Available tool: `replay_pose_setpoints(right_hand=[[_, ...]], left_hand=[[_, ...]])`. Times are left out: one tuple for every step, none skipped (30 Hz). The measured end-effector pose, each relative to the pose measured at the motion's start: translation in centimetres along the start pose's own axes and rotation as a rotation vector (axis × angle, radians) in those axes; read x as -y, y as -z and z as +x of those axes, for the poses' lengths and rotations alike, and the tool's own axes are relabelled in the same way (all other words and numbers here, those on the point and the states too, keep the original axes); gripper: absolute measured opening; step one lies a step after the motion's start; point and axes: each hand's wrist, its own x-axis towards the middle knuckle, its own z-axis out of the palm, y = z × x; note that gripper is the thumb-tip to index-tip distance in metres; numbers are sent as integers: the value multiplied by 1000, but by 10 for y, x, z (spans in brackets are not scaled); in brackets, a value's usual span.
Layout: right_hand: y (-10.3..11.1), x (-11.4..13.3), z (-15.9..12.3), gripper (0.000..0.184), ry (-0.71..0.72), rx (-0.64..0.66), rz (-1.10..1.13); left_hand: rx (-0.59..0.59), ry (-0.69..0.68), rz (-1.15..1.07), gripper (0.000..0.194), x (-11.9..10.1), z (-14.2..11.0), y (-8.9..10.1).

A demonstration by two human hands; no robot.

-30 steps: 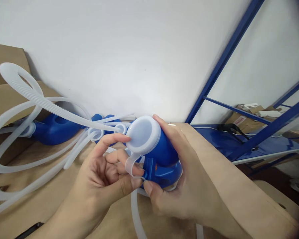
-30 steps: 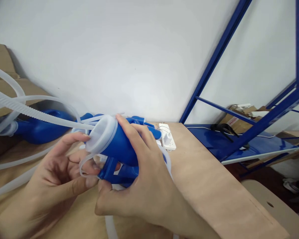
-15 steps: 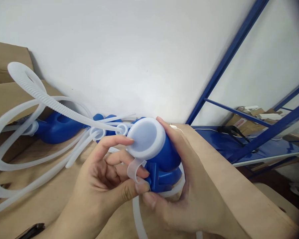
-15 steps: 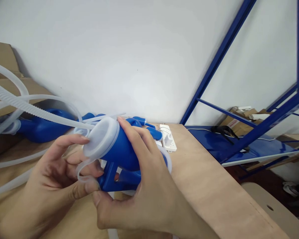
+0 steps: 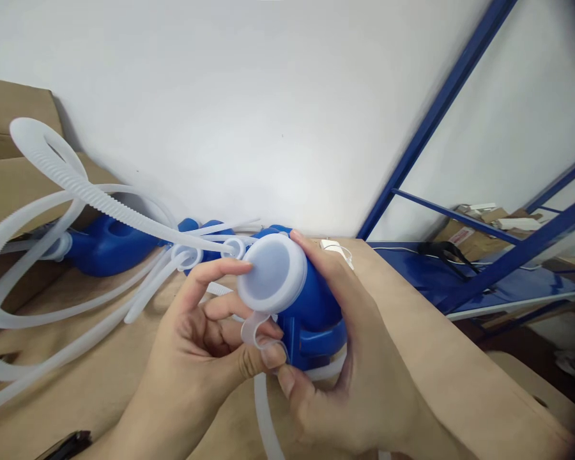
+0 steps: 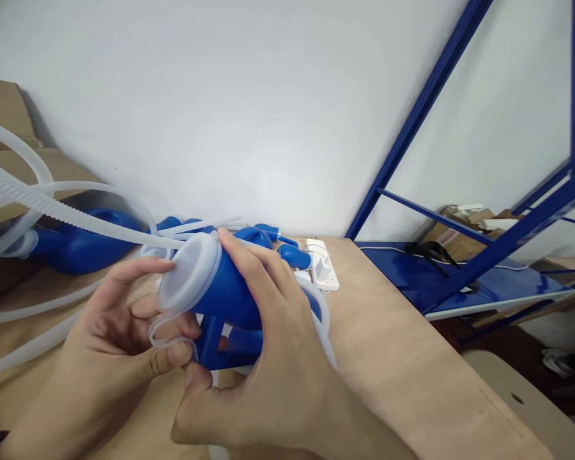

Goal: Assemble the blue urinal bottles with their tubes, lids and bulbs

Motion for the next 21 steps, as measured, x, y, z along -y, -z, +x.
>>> replay_pose_setpoints(right_hand=[[-1, 0, 0, 91, 0, -2, 11], [-1, 0, 0, 91, -1, -2, 21], [-2, 0, 0, 91, -4, 1, 29], [-3, 1, 0, 90, -11, 6, 32], [-3, 2, -1, 90, -15, 7, 32], [-4, 3, -1, 91, -24, 1, 30], [-5, 5, -1, 92, -30, -12, 26], [-6, 6, -2, 93, -36, -32, 20], [-7, 8, -3, 94, -42, -56, 12], [-8, 9, -4, 95, -41, -72, 2], [-9, 10, -5, 95, -31, -79, -8], [-9, 10, -6, 96, -16, -77, -19], [-8, 10, -7, 96, 2, -71, -28], [-7, 10, -8, 97, 14, -60, -37], [-5, 9, -9, 97, 22, -40, -47], [-3, 8, -9, 98, 25, -14, -58], [-1, 7, -9, 98, 24, 7, -70], [1, 6, -8, 98, 25, 27, -79], [3, 6, -7, 98, 29, 41, -84], [5, 5, -6, 98, 31, 46, -87], [6, 4, -5, 97, 31, 48, -91]], left_hand=[[-25, 17, -10, 63, 1, -1, -1], [-46, 38, -20, 68, 1, -2, -3], [-63, 64, -24, 73, 1, -4, -4], [-82, 91, -25, 78, 1, -5, -7], [-107, 117, -26, 83, 0, -6, -10], [-145, 146, -30, 89, -1, -7, -13], [-190, 177, -35, 96, -3, -8, -17], [-236, 209, -40, 103, -5, -9, -21], [-275, 240, -43, 110, -8, -9, -24], [-292, 269, -46, 113, -11, -9, -27], [-284, 297, -48, 113, -13, -9, -29], [-262, 322, -52, 110, -16, -9, -31], [-237, 345, -60, 105, -17, -8, -31], [-216, 366, -74, 100, -18, -8, -31], [-200, 381, -89, 96, -18, -8, -30], [-190, 388, -101, 93, -17, -7, -29], [-177, 389, -108, 90, -16, -7, -27], [-155, 385, -109, 87, -15, -7, -25], [-127, 375, -106, 82, -13, -6, -22], [-102, 361, -102, 77, -11, -6, -19], [-87, 347, -98, 72, -10, -6, -16]])
